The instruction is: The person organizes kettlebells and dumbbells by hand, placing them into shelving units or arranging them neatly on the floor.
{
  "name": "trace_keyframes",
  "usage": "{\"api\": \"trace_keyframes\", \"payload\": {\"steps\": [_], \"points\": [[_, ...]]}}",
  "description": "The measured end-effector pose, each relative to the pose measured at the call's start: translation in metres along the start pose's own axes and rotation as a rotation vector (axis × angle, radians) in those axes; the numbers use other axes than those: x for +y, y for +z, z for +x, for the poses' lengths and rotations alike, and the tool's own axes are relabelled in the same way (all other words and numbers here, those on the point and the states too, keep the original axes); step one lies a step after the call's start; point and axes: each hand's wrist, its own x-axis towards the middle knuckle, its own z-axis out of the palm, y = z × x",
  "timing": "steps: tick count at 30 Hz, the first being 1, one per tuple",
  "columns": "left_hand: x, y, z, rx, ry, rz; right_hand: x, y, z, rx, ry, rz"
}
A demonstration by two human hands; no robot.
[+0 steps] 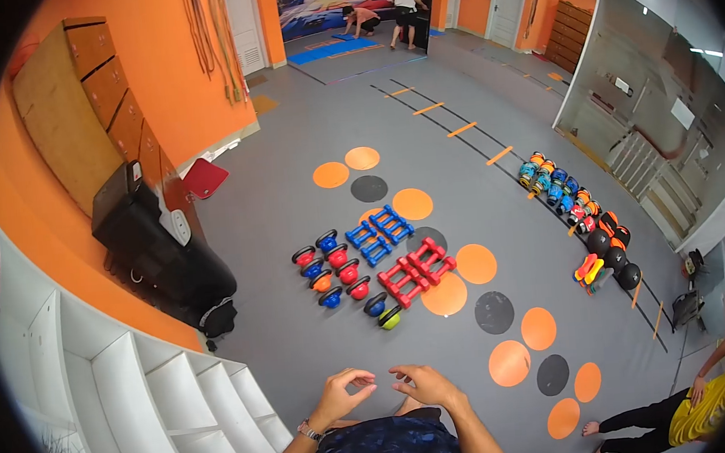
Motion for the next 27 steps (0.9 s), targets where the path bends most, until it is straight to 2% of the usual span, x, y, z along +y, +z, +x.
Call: {"api": "trace_keyframes", "payload": {"steps": [8, 15, 20, 23, 27], "points": [[0.014, 0.093, 0.074, -0.123, -0.009, -0.039, 0.053, -0.076, -0.047, 0.116, 0.075, 0.077], [0.008, 0.150, 0.136, -0.232, -0.067, -0.044, 0.101, -0.122, -0.054, 0.201, 0.136, 0.186], [-0.003, 0.186, 0.207, -0.242, -0.073, -0.046, 0.119, -0.185, -0.036, 0.216, 0.179, 0.198], [-0.008, 0.208, 0.261, -0.252, 0.016, -0.045, 0.141, -0.230, -0.017, 0.235, 0.199, 0.177], [0.001, 0.228, 0.337, -0.337, -0.030, -0.066, 0.165, -0.283, 0.014, 0.311, 0.243, 0.212]]}}
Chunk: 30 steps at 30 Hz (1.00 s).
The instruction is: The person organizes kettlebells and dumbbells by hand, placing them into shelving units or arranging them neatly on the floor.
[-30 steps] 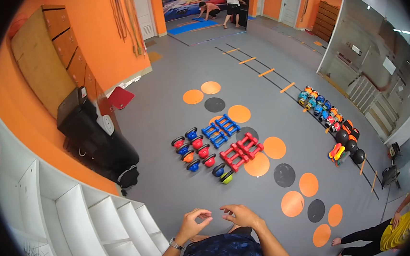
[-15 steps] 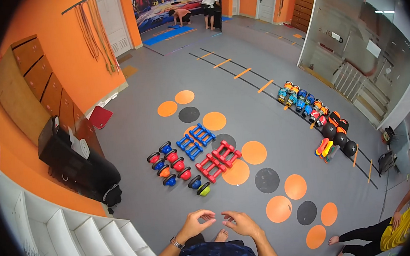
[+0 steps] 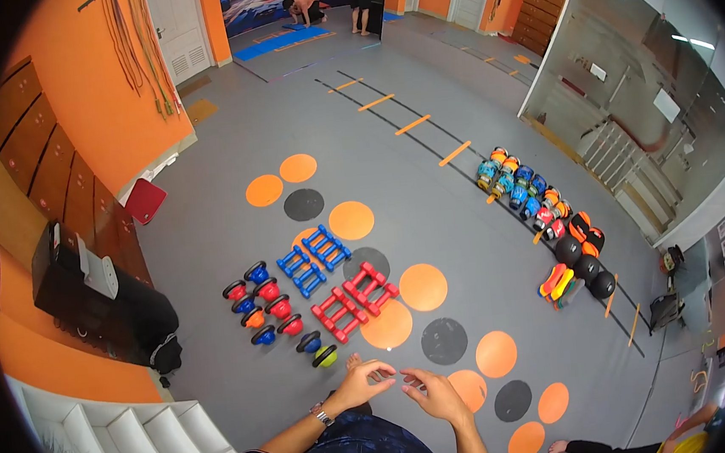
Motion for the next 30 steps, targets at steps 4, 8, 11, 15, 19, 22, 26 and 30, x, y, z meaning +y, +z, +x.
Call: {"api": "trace_keyframes", "payload": {"steps": [4, 8, 11, 15, 19, 22, 26, 30], "points": [[-0.001, -0.013, 0.083, -0.004, 0.040, -0.052, -0.005, -0.036, 0.055, 0.046, 0.035, 0.085], [-0.002, -0.030, 0.145, -0.007, 0.090, -0.019, -0.007, -0.065, 0.095, 0.053, 0.076, 0.112], [-0.003, -0.033, 0.187, 0.005, 0.052, -0.080, 0.006, -0.092, 0.125, 0.071, 0.076, 0.155], [-0.005, -0.022, 0.247, -0.110, 0.007, -0.038, 0.040, -0.145, 0.167, 0.112, 0.081, 0.238], [-0.013, 0.003, 0.319, -0.193, 0.131, 0.060, 0.060, -0.221, 0.220, 0.104, 0.057, 0.256], [-0.007, 0.024, 0.378, -0.167, 0.081, 0.028, 0.082, -0.285, 0.262, 0.074, 0.025, 0.146], [0.012, 0.042, 0.455, -0.014, 0.037, -0.024, 0.080, -0.365, 0.308, 0.014, -0.012, 0.083], [0.018, 0.045, 0.510, 0.075, 0.006, -0.081, 0.067, -0.419, 0.362, -0.058, -0.077, 0.022]]}}
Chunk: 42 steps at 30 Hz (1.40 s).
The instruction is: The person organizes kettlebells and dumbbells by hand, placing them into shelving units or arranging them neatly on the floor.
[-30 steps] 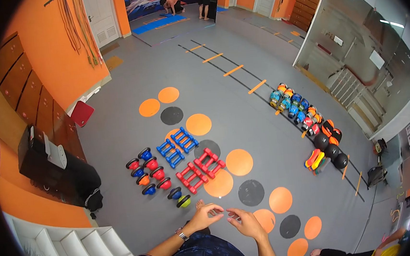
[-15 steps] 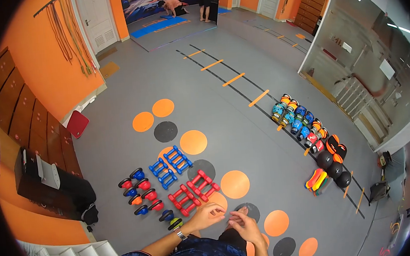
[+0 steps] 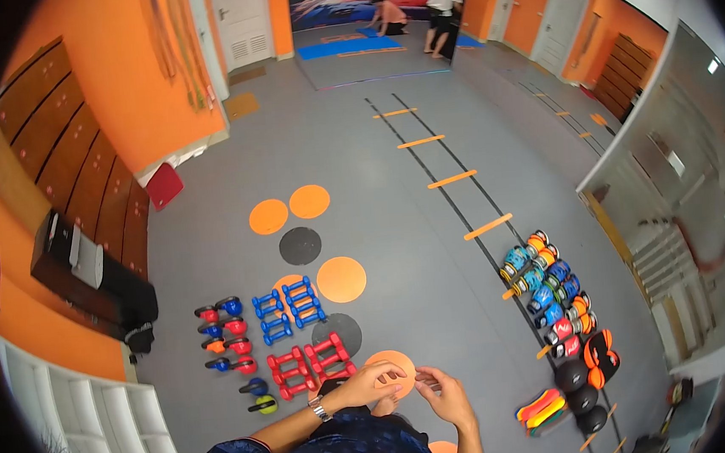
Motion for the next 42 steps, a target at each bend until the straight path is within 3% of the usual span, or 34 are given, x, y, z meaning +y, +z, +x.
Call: {"api": "trace_keyframes", "payload": {"steps": [7, 8, 11, 20, 27, 42], "points": [[-0.008, -0.028, 0.058, 0.362, -0.120, 0.040, -0.015, -0.016, 0.123, -0.197, -0.127, -0.031], [-0.010, -0.033, 0.067, 0.458, -0.069, 0.012, -0.020, -0.013, 0.141, -0.224, -0.148, -0.036], [-0.017, -0.060, 0.096, 0.561, -0.180, -0.098, -0.038, -0.009, 0.198, -0.297, -0.199, -0.040], [-0.072, -0.176, 0.163, 0.750, -0.037, -0.098, -0.092, 0.035, 0.383, -0.599, -0.281, -0.117], [-0.063, -0.236, 0.162, 1.023, -0.068, -0.109, -0.124, 0.082, 0.462, -0.791, -0.291, -0.119], [-0.078, -0.282, 0.141, 1.795, -0.286, -0.269, -0.181, 0.229, 0.631, -1.389, -0.246, -0.254]]}}
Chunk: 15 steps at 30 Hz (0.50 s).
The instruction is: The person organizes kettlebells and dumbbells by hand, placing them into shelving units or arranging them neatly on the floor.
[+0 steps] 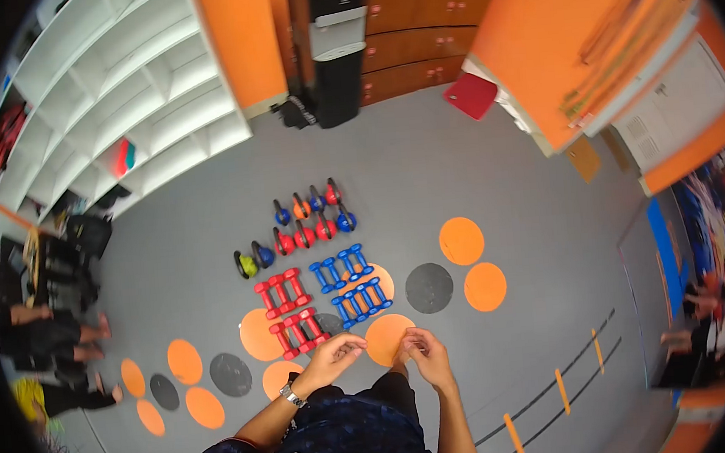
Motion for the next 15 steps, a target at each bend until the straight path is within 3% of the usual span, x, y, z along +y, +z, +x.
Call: {"api": "trace_keyframes", "payload": {"steps": [4, 10, 15], "points": [[-0.013, 0.031, 0.010, 0.300, -0.058, -0.028, -0.002, -0.049, 0.055, -0.151, 0.018, -0.084], [-0.014, 0.077, 0.032, 0.499, -0.100, 0.031, 0.019, -0.093, 0.130, -0.285, 0.052, -0.126], [-0.062, 0.098, 0.059, 0.642, -0.130, -0.036, 0.054, -0.086, 0.165, -0.195, 0.180, -0.025]]}}
